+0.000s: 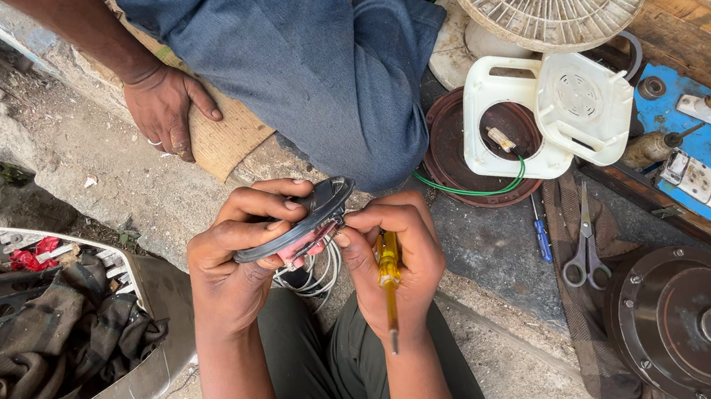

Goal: The person sits on the ground and uses a screwdriver to open a small black electrical component. They then use scissors to cut a white wire and connect it to the component's terminals. The person twists the wire ends and secures them into the device.

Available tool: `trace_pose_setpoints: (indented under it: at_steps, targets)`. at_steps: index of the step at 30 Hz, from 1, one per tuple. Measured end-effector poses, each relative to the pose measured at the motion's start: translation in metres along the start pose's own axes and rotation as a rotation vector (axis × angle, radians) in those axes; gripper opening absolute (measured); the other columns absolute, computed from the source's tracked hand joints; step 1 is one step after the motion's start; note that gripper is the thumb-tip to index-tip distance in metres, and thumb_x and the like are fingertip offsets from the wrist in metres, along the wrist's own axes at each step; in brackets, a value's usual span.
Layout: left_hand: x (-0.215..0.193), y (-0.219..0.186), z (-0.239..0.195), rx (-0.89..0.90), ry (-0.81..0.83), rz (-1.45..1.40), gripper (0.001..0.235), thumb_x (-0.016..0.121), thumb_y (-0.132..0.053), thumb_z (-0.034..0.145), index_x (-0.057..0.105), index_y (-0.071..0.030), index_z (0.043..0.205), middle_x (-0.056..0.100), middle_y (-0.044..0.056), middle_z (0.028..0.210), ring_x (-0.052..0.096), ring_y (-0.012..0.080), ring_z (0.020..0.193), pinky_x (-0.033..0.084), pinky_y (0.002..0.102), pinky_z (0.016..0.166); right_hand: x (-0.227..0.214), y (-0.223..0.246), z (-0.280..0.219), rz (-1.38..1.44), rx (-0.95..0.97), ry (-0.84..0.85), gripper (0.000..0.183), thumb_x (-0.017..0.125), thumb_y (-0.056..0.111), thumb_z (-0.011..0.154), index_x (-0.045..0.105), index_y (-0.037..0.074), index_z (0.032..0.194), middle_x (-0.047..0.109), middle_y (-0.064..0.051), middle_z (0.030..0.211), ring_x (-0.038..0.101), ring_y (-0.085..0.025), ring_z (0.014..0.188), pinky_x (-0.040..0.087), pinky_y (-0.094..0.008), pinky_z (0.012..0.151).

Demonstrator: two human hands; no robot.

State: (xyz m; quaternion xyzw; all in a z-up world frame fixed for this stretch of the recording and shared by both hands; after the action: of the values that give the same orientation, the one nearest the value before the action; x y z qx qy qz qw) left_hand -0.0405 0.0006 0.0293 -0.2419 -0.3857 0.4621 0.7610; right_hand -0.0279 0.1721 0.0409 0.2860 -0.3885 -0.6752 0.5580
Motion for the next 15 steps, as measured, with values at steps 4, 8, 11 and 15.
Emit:
trace_pose_setpoints:
  at_steps: [4, 8, 11, 15]
  targets:
    - [0.0015, -0.0026, 0.0023, 0.009, -0.002, 0.021, 0.022, 0.08, -0.021, 0.098, 0.078, -0.015, 0.119, 0.071, 0.014, 0.116, 0.063, 0.0378, 0.129, 0.055, 0.053, 0.111, 0.0012, 0.001, 0.0012, 0.132, 0.064, 0.016, 0.018, 0.079, 0.009, 0.098, 0.064, 0.003, 0.107, 0.057, -0.002, 0.105, 0.054, -0.006, 0.088, 0.046, -0.023, 0.08]
    - [0.002, -0.0036, 0.0031, 0.022, -0.006, 0.058, 0.022, 0.08, -0.022, 0.097, 0.079, -0.015, 0.118, 0.072, 0.015, 0.115, 0.064, 0.0378, 0.128, 0.055, 0.053, 0.11, 0.0031, -0.0029, 0.0025, 0.242, 0.134, 0.034, 0.019, 0.079, 0.009, 0.097, 0.063, 0.002, 0.106, 0.056, -0.001, 0.105, 0.052, -0.006, 0.088, 0.045, -0.023, 0.081]
    - [0.002, -0.0039, 0.0031, 0.03, -0.008, 0.053, 0.023, 0.08, -0.022, 0.097, 0.08, -0.015, 0.118, 0.072, 0.015, 0.115, 0.063, 0.0376, 0.128, 0.053, 0.055, 0.113, 0.0018, -0.0043, 0.0026, 0.261, 0.156, 0.03, 0.016, 0.076, 0.01, 0.1, 0.064, 0.001, 0.105, 0.057, -0.001, 0.104, 0.051, -0.006, 0.088, 0.044, -0.023, 0.08]
    - [0.002, -0.0046, 0.0041, 0.058, 0.012, 0.104, 0.025, 0.08, -0.024, 0.096, 0.079, -0.017, 0.119, 0.072, 0.014, 0.115, 0.064, 0.037, 0.129, 0.051, 0.055, 0.116, -0.0002, -0.0049, 0.0049, 0.267, 0.15, 0.037, 0.014, 0.074, 0.01, 0.102, 0.064, 0.0, 0.104, 0.058, -0.001, 0.102, 0.051, -0.005, 0.087, 0.042, -0.022, 0.079]
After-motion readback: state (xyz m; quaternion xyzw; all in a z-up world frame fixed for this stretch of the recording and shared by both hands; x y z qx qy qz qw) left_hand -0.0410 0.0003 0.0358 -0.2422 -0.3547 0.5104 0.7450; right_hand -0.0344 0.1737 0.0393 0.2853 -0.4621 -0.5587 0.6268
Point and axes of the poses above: each hand's wrist, its own z-axis towards the middle knuckle, its own x-axis out of the palm, y = z × x, the point moved 5 cm from there along z, towards the middle knuckle
